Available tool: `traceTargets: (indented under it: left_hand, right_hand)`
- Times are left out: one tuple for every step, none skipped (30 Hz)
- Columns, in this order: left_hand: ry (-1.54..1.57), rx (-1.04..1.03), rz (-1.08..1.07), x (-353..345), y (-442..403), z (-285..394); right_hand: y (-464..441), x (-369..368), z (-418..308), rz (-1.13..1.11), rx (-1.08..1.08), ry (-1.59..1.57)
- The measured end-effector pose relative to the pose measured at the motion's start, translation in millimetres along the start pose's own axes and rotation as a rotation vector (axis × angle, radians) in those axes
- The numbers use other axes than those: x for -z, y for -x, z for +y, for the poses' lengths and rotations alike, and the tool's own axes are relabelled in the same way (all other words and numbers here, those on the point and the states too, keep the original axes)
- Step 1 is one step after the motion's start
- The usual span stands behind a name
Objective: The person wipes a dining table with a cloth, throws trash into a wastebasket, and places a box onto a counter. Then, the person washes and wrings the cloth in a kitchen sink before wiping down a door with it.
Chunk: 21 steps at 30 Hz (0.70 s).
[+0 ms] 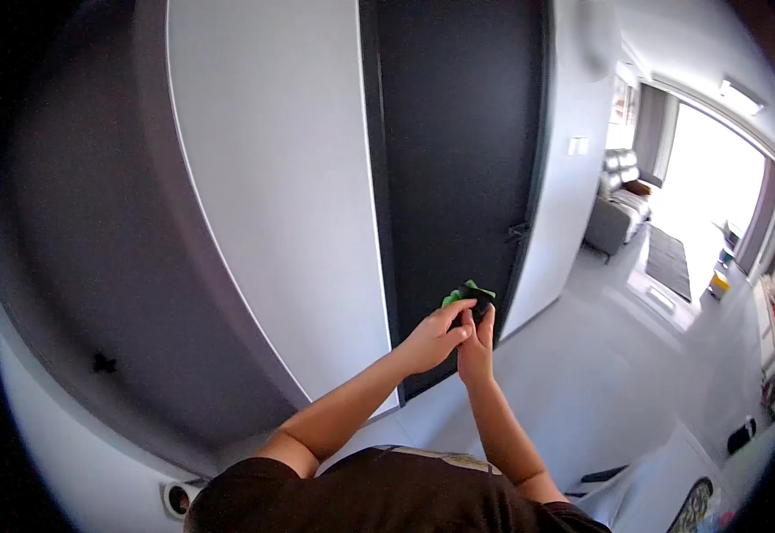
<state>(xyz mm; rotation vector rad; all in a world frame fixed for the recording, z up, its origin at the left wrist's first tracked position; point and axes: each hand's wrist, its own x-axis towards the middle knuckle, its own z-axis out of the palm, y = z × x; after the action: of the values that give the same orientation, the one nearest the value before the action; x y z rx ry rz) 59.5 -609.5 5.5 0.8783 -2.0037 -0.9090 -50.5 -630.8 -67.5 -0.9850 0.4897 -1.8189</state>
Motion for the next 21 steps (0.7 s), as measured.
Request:
traceTargets:
  left_hand:
    - [-0.032, -0.002, 0.017, 12, -6, -4]
    - [-0.042, 0.001, 0.001, 25, -13, -9]
    - [-0.047, 0.005, -0.020, 38, -21, -11]
    - [-0.065, -0.051, 0.019, 48, -25, -17]
    - [-0.077, -0.069, 0.030, 51, -41, -35]
    - [-0.176, -0.214, 0.172, 55, -49, -44]
    - [-0.264, -0.332, 0.314, 56, -53, -57]
    - [-0.268, -0.265, 0.368, 64, -58, -69]
    - [-0.259, -0.230, 0.388, 73, -63, -71]
    - [-0.247, -0.221, 0.422, 80, -66, -76]
    - [-0.234, -0.216, 0.459, 86, -69, -80]
    - [-0.160, -0.186, 0.483, 92, -72, -76]
    - [-0.084, -0.149, 0.500, 95, -73, -80]
    - [-0.070, -0.105, 0.503, 99, -75, -87]
    - [-0.071, -0.088, 0.515, 104, -76, -90]
    - [-0.113, -0.110, 0.527, 108, -76, -93]
    - [-0.156, -0.133, 0.543, 114, -76, -95]
    - [-0.165, -0.131, 0.583, 117, -74, -97]
    - [-0.166, -0.113, 0.603, 118, -68, -95]
    - [-0.168, -0.077, 0.656, 122, -66, -92]
    - [-0.172, -0.045, 0.713, 123, -64, -89]
  right_hand:
    - [-6, -10, 5, -0.039, -0.023, 0.013]
    - [-19, -10, 21, -0.059, -0.040, 0.037]
    - [-32, -11, 33, -0.074, -0.058, 0.063]
    - [-42, -15, 38, -0.145, -0.071, 0.053]
    - [-62, -13, 50, -0.161, -0.054, 0.049]
    - [-73, -19, 58, -0.105, -0.048, 0.064]
    - [-78, -19, 67, -0.038, -0.068, 0.083]
    - [-93, -19, 72, -0.136, -0.073, 0.109]
    - [-106, -26, 69, -0.172, -0.071, 0.137]
    - [-122, -29, 75, -0.198, -0.067, 0.137]
    - [-137, -32, 79, -0.228, -0.061, 0.140]
    - [-154, -42, 77, -0.275, 0.068, 0.205]
    - [-171, -48, 80, -0.315, 0.122, 0.240]
    - [-190, -54, 88, -0.320, 0.152, 0.288]
    - [-208, -62, 97, -0.328, 0.180, 0.334]
    - [-222, -74, 98, -0.345, 0.268, 0.442]
    - [-236, -92, 96, -0.367, 0.361, 0.548]
    - [-249, -105, 97, -0.424, 0.354, 0.606]
    - [-260, -119, 100, -0.482, 0.347, 0.666]
    - [-274, -132, 123, -0.458, 0.527, 0.677]
    - [-282, -144, 145, -0.433, 0.710, 0.679]
